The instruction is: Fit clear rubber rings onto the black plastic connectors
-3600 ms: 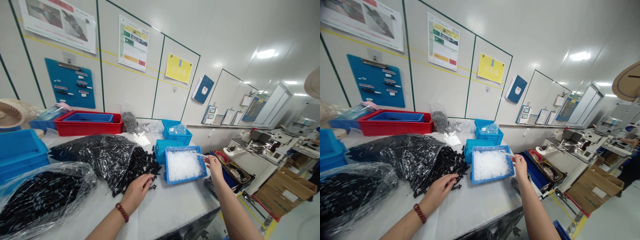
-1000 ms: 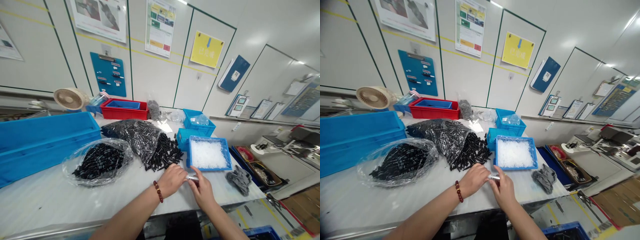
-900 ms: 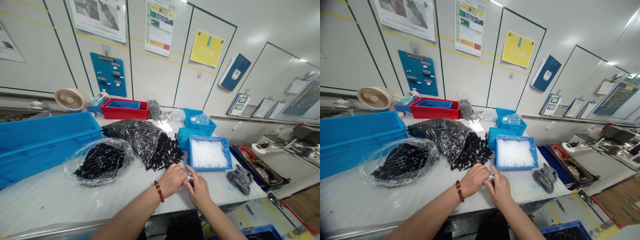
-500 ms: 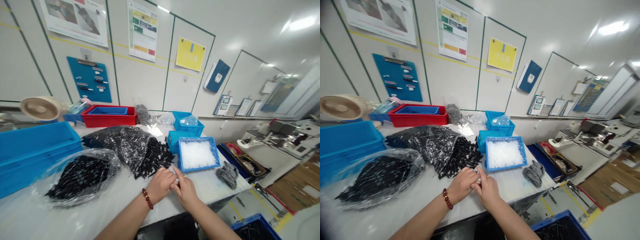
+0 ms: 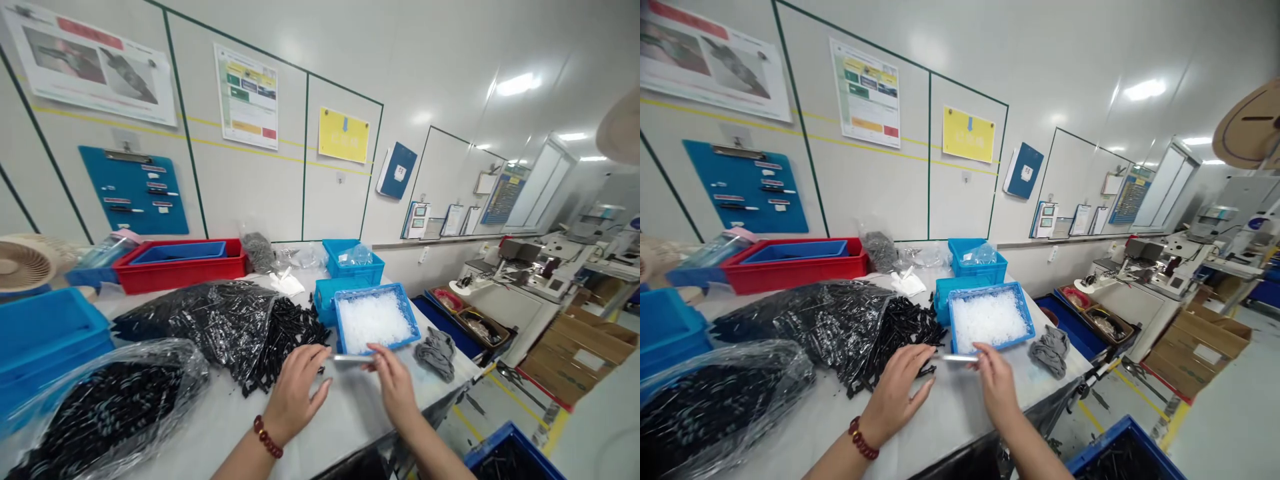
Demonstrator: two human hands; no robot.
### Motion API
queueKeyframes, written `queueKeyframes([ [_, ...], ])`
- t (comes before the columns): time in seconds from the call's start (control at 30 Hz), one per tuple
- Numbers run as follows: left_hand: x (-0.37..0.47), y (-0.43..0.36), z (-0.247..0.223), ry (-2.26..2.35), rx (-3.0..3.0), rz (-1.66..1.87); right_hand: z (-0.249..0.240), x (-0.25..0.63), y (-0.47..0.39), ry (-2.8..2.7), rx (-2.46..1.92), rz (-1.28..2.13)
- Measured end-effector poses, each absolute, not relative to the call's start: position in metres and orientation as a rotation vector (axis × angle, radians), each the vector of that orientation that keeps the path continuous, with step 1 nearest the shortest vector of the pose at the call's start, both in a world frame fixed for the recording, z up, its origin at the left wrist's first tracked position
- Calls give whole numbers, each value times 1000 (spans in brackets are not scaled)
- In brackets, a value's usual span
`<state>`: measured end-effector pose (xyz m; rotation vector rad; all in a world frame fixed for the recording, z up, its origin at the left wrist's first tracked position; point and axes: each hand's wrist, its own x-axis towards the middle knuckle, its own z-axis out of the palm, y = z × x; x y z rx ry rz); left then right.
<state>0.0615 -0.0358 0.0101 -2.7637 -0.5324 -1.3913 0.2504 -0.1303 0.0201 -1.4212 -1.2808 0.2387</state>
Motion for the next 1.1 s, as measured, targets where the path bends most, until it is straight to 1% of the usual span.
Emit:
queueKeyframes([
  [0.13,63,-31,7,-634,-2726,-1461,47,308,-136,-1040,-1547,-3],
  [0.23,65,-29,4,-647,-2751,-1457,55,338,-132,-969,-1668,-131],
  [0.6,66,-27,3,-698,-2816,-1413,55,356,-107,-1017,-1977,-218],
  [0.67,67,-27,2,-687,-2830,-1398,55,355,-99,-1003,-1944,-182],
  [0.87,66,-25,2,-665,-2837,-1372,56,351,-75,-925,-1712,155],
  [1.1,66,-24,2,-640,-2831,-1404,58,360,-86,-774,-1625,253],
])
